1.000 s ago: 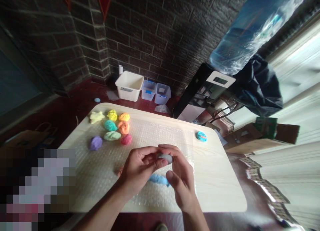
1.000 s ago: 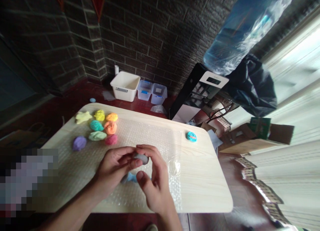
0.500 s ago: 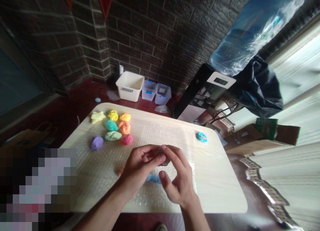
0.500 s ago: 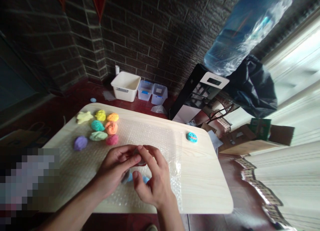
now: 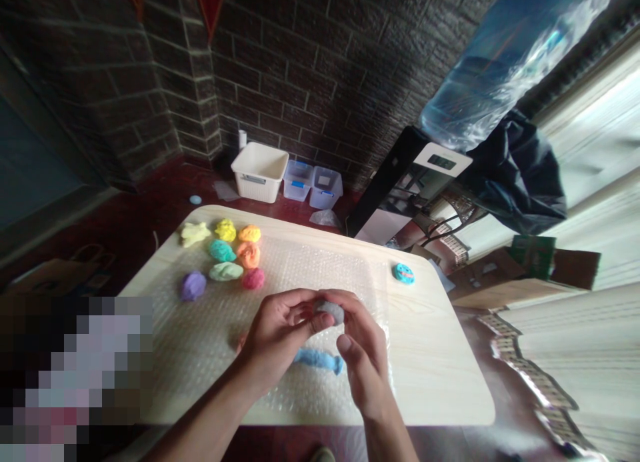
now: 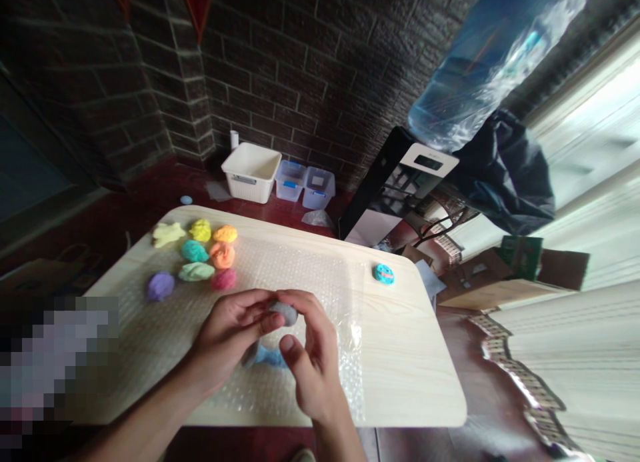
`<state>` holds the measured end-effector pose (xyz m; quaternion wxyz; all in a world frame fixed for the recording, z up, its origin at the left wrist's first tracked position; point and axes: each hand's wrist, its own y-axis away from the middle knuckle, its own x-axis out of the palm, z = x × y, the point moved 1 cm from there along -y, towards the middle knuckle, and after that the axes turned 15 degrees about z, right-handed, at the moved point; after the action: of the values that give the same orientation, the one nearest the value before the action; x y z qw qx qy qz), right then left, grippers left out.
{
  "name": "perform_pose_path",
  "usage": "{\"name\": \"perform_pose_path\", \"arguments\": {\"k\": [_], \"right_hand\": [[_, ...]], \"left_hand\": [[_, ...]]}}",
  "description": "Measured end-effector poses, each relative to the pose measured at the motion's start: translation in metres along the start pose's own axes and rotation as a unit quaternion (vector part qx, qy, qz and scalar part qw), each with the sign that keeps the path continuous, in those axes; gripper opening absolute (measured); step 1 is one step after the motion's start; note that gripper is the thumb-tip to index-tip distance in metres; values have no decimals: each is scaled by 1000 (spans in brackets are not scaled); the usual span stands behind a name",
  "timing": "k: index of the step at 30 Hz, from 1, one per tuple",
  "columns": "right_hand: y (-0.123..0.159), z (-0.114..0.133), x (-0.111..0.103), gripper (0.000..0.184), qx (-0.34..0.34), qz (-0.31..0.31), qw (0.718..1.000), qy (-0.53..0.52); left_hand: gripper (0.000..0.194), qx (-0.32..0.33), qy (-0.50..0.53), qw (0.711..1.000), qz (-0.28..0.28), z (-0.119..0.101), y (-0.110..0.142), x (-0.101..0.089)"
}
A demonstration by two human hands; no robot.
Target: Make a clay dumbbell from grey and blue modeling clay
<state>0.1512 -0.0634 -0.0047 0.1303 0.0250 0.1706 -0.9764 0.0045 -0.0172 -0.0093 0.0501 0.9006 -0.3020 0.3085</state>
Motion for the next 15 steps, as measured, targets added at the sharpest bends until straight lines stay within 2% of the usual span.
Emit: {"name": "perform_pose_path", "arguments": {"k": [3, 5, 9, 15], "right_hand": [[-2, 2, 1, 34, -4, 8, 1000, 1], [-1, 1, 1, 37, -7, 5, 1000, 21], [4, 0, 3, 49, -34, -3, 990, 136], [-1, 3, 2, 50, -41, 35, 964, 262]], "left_hand": [[35, -14, 2, 1000, -7, 1, 0, -1], [34, -14, 11, 1000, -11, 2, 0, 0], [31, 7, 24, 1000, -15, 4, 0, 2], [27, -12, 37, 998, -43, 5, 1, 2]]}}
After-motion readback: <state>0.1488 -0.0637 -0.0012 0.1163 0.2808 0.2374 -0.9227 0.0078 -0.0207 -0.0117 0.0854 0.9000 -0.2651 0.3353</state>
